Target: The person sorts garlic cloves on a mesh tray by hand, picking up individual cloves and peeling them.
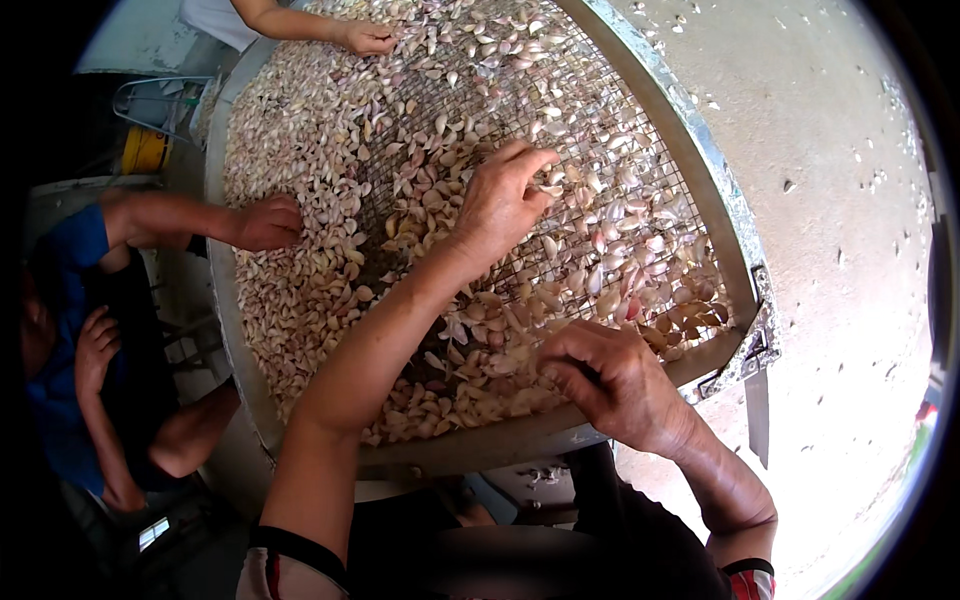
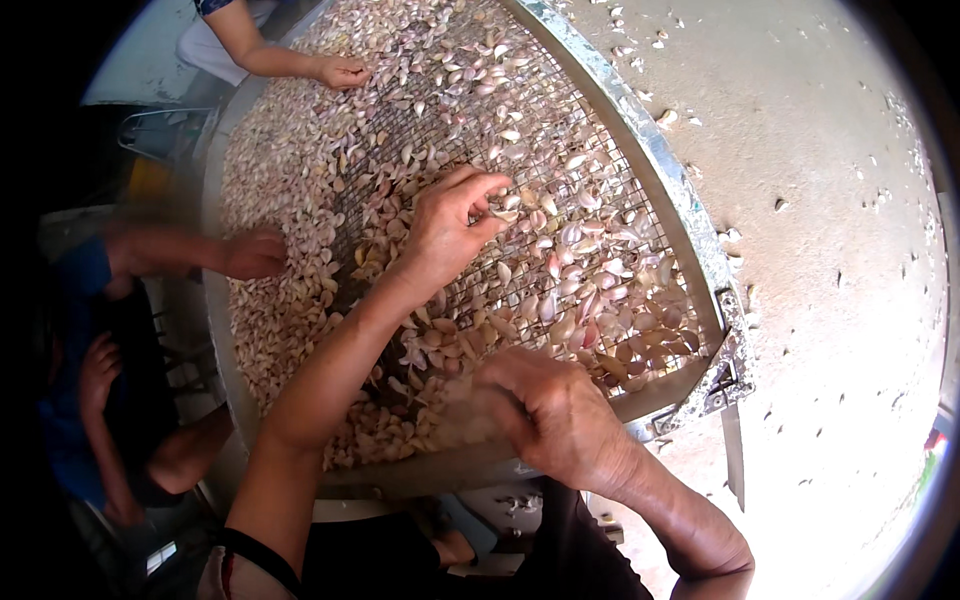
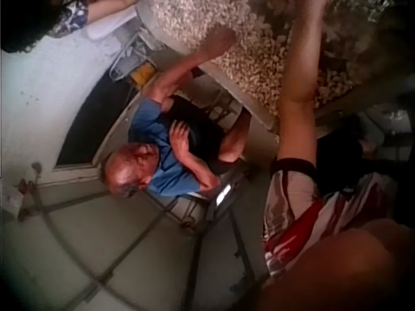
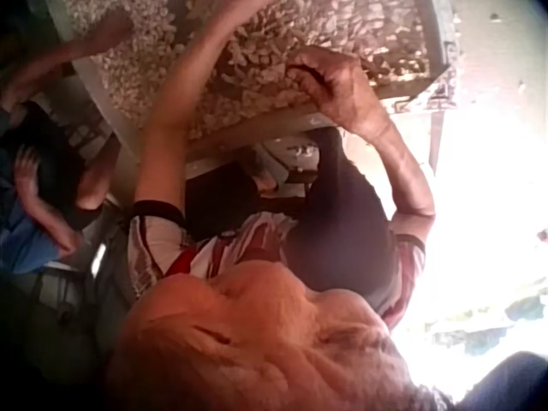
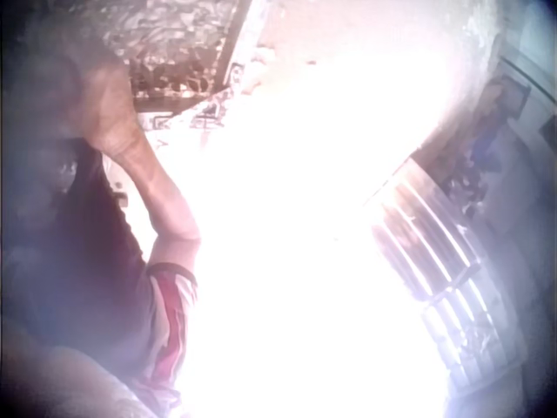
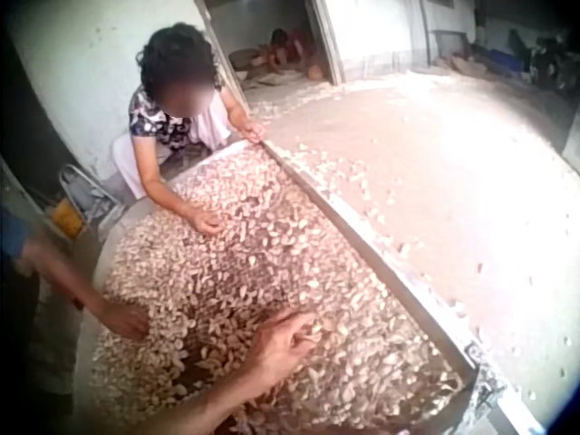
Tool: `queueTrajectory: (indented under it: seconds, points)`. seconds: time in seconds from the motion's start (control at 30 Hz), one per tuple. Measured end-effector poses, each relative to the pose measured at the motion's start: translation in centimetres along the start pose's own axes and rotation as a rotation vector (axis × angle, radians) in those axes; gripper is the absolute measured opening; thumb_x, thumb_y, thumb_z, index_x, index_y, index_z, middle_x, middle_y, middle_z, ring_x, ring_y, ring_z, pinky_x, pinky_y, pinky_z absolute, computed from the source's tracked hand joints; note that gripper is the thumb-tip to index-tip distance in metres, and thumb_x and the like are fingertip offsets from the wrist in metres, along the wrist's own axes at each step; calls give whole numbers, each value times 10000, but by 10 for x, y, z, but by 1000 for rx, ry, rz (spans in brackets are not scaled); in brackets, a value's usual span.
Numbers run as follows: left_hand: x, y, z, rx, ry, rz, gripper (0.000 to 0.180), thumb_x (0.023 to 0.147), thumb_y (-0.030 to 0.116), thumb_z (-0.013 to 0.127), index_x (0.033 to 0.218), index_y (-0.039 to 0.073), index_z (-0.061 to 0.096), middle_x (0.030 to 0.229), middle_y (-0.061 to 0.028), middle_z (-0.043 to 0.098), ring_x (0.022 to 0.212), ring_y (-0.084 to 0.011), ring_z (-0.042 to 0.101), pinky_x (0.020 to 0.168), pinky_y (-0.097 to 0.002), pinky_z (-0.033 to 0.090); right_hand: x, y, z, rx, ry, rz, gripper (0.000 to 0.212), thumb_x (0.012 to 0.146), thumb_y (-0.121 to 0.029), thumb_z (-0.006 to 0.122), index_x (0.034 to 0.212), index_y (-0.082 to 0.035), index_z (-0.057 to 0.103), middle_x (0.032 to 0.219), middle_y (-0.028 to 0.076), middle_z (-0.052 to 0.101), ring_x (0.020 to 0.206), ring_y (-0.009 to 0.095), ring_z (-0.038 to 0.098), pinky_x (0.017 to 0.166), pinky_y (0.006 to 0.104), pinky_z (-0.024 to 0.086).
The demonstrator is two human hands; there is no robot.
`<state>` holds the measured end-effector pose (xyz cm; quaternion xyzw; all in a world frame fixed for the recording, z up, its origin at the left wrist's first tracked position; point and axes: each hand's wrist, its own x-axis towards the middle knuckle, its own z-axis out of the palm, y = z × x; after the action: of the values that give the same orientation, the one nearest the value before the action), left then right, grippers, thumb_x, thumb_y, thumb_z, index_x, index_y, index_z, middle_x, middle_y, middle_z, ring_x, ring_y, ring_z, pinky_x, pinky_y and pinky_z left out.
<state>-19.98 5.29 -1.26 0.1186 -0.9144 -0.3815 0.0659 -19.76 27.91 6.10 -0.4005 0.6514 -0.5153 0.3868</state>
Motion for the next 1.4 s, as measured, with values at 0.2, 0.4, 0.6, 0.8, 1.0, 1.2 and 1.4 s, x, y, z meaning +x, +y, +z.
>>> queueTrajectory:
  seconds: [0.2,0.4,0.6,0.8,1.0,1.2,1.4]
  points:
    - [1,2,7,164,106,296,308,771,-69,675,1058,41,687,939,-84,640,792,-207,637,729,-314,534,0,1,1,10,22,-38,56,882,5,616,938,5,619,879,121,651,796,235,662,704,350,524]
    - [16,3,8,77,-139,274,213,824,-14,649,1028,22,697,892,-107,659,791,-236,653,729,-331,535,0,2,3,19,34,-14,45,886,1,617,930,10,615,885,122,654,808,231,668,715,346,529]
    - [10,21,4,113,-217,164,179,803,83,709,968,14,707,924,-124,644,812,-238,622,777,-369,521,0,2,0,-23,18,11,43,895,-6,613,935,6,619,890,112,660,824,218,671,735,339,537]
    - [1,21,12,7,-93,197,190,778,60,695,961,11,691,866,-110,629,826,-249,622,762,-359,496,0,3,2,-4,31,19,40,899,-10,608,934,10,614,892,118,656,819,226,669,733,345,533]
    - [8,27,22,111,-126,187,161,789,2,658,947,5,688,830,-107,632,773,-259,627,716,-366,506,0,2,3,-13,34,-2,36,895,0,606,928,12,615,903,119,658,819,220,668,736,337,536]
    - [10,28,18,-416,-116,19,85,854,-13,629,917,3,683,786,-31,651,649,-122,588,592,-272,486,-3,3,2,182,215,137,161,887,78,553,1031,8,563,892,116,619,814,208,641,726,313,503]
    - [-37,63,-18,-1020,-295,-324,92,943,60,590,1023,19,607,829,-23,623,647,-75,552,559,-214,451,3,2,4,663,535,96,336,921,120,485,1218,-31,447,947,32,526,837,77,521,763,209,442]
